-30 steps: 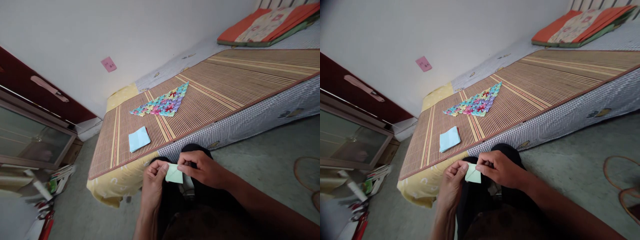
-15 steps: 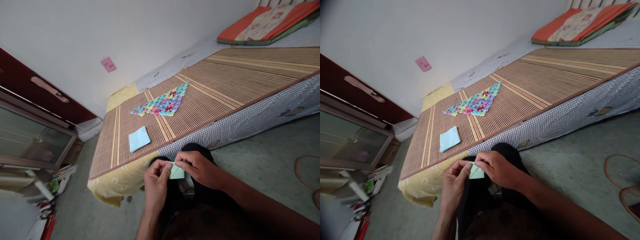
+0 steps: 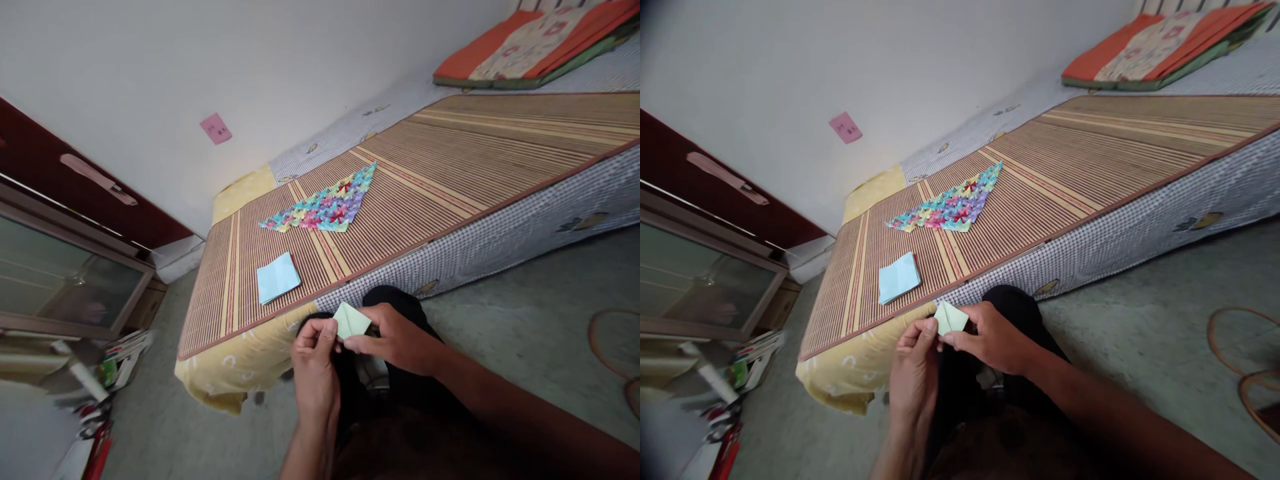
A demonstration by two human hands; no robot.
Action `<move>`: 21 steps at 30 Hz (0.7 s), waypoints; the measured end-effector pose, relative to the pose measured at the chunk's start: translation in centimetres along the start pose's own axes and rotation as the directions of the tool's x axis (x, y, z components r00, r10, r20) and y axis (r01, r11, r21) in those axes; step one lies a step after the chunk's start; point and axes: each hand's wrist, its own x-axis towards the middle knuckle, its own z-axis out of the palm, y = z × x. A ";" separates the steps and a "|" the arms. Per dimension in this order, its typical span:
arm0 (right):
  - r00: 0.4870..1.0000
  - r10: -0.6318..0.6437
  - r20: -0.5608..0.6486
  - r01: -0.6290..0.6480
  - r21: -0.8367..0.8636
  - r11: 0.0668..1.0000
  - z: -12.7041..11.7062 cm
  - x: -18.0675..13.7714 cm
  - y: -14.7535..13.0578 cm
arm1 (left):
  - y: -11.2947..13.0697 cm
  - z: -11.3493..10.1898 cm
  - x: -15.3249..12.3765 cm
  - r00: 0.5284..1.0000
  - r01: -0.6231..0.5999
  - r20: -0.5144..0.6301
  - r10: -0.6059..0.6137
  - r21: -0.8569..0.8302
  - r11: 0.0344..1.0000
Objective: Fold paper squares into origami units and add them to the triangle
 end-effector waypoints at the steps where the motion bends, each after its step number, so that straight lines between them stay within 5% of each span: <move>1: 1.000 -0.007 -0.030 0.008 0.033 0.999 0.2 0.0 0.0 | -0.2 0.1 0.0 1.000 0.020 0.010 -0.020 -0.038 0.999; 10: 0.962 -0.026 -0.272 0.052 0.086 0.995 0.1 0.0 1.0 | 0.4 0.9 -0.6 0.993 -0.015 0.116 0.026 -0.093 0.996; 15: 0.948 -0.080 -0.308 0.089 0.016 0.996 0.0 -0.3 1.0 | -0.2 1.5 -0.9 0.996 0.014 0.087 0.001 -0.164 0.986; 21: 0.951 -0.068 -0.302 0.095 0.074 0.993 0.1 0.0 0.9 | -0.8 1.6 -1.3 0.993 -0.053 0.107 0.055 -0.025 0.998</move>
